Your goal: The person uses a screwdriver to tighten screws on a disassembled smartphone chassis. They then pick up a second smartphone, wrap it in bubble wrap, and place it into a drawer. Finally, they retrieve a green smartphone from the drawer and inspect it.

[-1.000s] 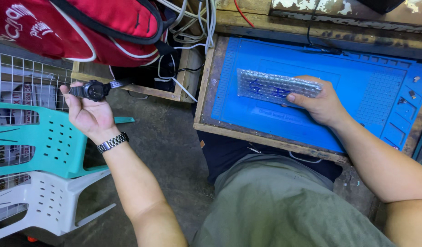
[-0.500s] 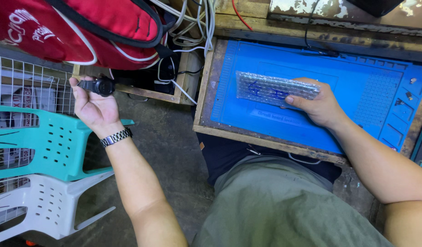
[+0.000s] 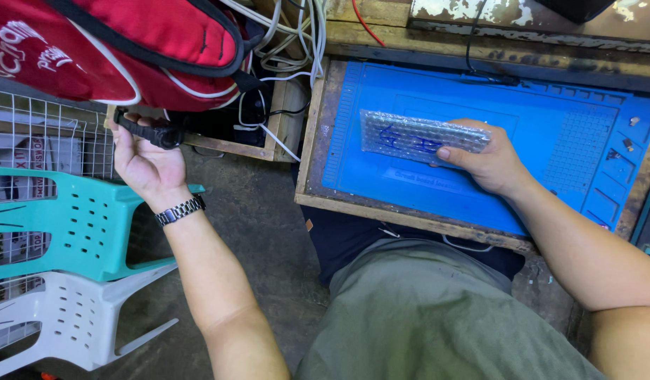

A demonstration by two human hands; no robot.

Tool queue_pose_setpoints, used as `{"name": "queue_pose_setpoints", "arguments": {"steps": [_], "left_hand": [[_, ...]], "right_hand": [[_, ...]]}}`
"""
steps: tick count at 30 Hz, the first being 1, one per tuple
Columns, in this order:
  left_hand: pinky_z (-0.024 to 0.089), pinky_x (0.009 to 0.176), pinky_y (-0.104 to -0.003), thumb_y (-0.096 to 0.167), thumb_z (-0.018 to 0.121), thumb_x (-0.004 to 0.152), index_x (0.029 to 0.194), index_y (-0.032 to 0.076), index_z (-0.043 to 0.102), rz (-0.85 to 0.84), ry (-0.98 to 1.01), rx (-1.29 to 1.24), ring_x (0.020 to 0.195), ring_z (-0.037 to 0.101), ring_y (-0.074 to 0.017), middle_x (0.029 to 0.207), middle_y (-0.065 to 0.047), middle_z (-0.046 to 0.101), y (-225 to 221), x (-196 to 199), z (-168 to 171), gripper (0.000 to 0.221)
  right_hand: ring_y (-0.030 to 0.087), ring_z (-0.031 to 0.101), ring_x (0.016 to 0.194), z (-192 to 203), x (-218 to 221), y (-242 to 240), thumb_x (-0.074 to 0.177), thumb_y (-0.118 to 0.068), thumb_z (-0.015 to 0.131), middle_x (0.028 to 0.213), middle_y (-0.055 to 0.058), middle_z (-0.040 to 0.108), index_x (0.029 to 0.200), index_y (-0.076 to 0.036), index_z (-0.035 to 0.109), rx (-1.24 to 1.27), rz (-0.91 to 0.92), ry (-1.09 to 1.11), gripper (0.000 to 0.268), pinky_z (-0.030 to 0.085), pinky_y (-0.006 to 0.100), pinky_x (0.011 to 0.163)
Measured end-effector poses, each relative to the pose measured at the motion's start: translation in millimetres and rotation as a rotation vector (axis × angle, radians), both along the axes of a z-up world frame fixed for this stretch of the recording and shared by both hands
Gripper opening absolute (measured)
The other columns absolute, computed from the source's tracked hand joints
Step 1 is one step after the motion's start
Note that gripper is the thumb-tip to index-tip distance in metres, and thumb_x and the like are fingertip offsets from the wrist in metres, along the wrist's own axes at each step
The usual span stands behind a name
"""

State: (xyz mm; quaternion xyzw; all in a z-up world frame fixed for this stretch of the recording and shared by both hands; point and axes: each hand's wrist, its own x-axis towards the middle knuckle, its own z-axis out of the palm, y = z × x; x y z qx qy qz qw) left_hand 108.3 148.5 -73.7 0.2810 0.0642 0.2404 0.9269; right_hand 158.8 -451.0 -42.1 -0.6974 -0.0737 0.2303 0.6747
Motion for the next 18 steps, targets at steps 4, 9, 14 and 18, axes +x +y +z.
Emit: {"name": "queue_pose_setpoints", "arguments": {"steps": [4, 9, 14, 18], "left_hand": [[0.053, 0.099, -0.035, 0.003, 0.055, 0.114, 0.128, 0.014, 0.06, 0.083, -0.026, 0.1, 0.106, 0.064, -0.0201, 0.119, -0.008, 0.069, 14.0, 5.4, -24.4, 0.018], [0.052, 0.11, -0.046, -0.001, 0.045, 0.108, 0.14, 0.001, 0.049, 0.131, 0.005, 0.136, 0.121, 0.063, -0.0297, 0.137, -0.021, 0.06, -6.0, 10.1, -4.0, 0.033], [0.047, 0.125, -0.049, -0.009, 0.043, 0.106, 0.158, -0.001, 0.035, 0.052, -0.048, 0.247, 0.139, 0.054, -0.032, 0.155, -0.021, 0.048, -36.5, 12.3, 29.9, 0.054], [0.046, 0.126, -0.05, -0.014, 0.047, 0.102, 0.16, 0.001, 0.028, 0.057, -0.032, 0.344, 0.146, 0.05, -0.0324, 0.162, -0.021, 0.041, -46.6, 8.5, 36.2, 0.062]], "right_hand": [[0.01, 0.067, 0.097, -0.5, 0.7, -0.1, 0.093, -0.01, 0.077, 0.107, 0.005, 0.074, 0.122, 0.0, 0.067, -0.016, 0.0, -0.022, 0.033, 0.055, 0.027, 0.088], [0.011, 0.067, 0.097, 0.6, -0.1, 1.2, 0.092, -0.01, 0.077, 0.107, 0.005, 0.073, 0.123, 0.0, 0.067, 0.006, -0.009, -0.001, 0.034, 0.055, 0.027, 0.088], [0.012, 0.067, 0.097, 3.2, 0.4, 1.5, 0.093, -0.009, 0.076, 0.107, 0.007, 0.074, 0.123, 0.001, 0.067, -0.019, 0.007, -0.033, 0.032, 0.055, 0.027, 0.089], [0.013, 0.069, 0.096, 3.0, 0.6, 2.0, 0.093, -0.009, 0.075, 0.106, 0.007, 0.074, 0.123, 0.001, 0.067, 0.019, 0.0, -0.001, 0.033, 0.056, 0.028, 0.088]]}}
